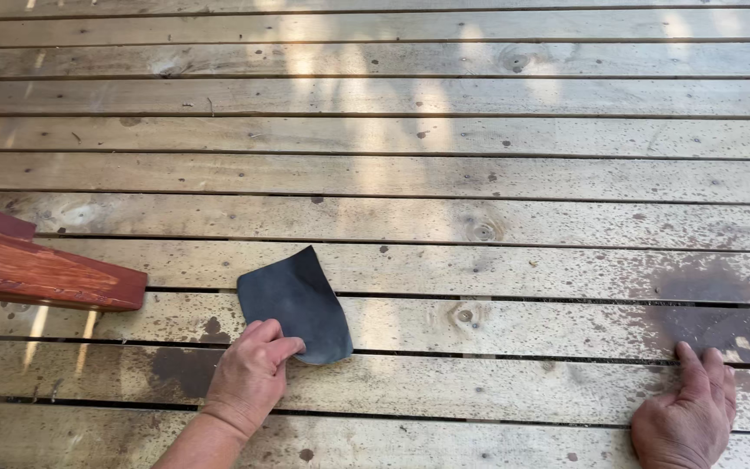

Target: The person sands the slatted wooden surface of an outdoor deck by hand, holding a sheet of sandpaper and rubbing it back and forth across the planks while steadying the wood with the other hand. They work across different boards and stained patches, and near the end fold the sandpaper in their hands.

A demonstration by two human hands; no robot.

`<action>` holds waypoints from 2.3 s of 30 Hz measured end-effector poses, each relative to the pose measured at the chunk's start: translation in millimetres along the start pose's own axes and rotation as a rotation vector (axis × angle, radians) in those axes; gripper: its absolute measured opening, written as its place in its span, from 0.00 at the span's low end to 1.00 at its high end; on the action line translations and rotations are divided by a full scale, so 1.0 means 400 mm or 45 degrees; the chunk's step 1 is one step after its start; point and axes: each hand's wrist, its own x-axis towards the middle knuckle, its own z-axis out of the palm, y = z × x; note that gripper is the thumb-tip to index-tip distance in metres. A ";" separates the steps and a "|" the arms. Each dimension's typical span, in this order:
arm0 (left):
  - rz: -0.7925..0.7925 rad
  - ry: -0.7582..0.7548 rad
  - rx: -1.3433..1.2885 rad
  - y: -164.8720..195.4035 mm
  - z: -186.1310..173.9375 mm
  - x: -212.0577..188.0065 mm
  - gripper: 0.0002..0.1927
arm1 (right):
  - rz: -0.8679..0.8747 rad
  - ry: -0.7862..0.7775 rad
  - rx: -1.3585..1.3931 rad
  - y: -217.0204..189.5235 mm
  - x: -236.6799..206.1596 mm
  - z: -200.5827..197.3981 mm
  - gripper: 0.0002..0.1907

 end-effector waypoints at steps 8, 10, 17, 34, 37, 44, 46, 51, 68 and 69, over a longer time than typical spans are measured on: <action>0.406 0.124 -0.226 0.615 0.265 0.111 0.05 | -0.037 0.011 -0.061 0.079 -0.008 0.043 0.29; 0.469 0.091 -0.253 0.691 0.289 0.131 0.05 | -0.051 0.018 -0.065 0.065 -0.011 0.030 0.29; 0.217 0.040 -0.071 0.379 0.104 0.058 0.12 | -0.006 -0.025 -0.094 0.020 -0.015 0.005 0.30; 0.357 -0.015 -0.081 0.438 0.131 0.075 0.12 | 0.061 -0.122 -0.148 -0.006 -0.009 -0.001 0.32; 0.230 0.096 -0.032 0.369 0.105 0.054 0.14 | 0.083 -0.115 -0.157 -0.012 -0.011 0.001 0.30; 0.569 0.366 -0.238 0.744 0.333 0.124 0.06 | 0.063 -0.073 -0.116 -0.018 -0.021 -0.007 0.30; 0.617 0.253 -0.188 0.759 0.341 0.135 0.06 | 0.056 -0.061 -0.102 -0.017 -0.019 -0.007 0.30; 0.475 0.126 -0.008 0.562 0.213 0.093 0.11 | 0.064 -0.124 -0.121 -0.017 -0.011 -0.007 0.31; 0.313 -0.060 -0.110 0.557 0.191 0.123 0.16 | 0.098 -0.125 -0.146 -0.022 -0.013 -0.007 0.30; 0.234 -0.096 -0.153 0.500 0.165 0.119 0.13 | 0.099 -0.125 -0.144 -0.023 -0.012 -0.006 0.30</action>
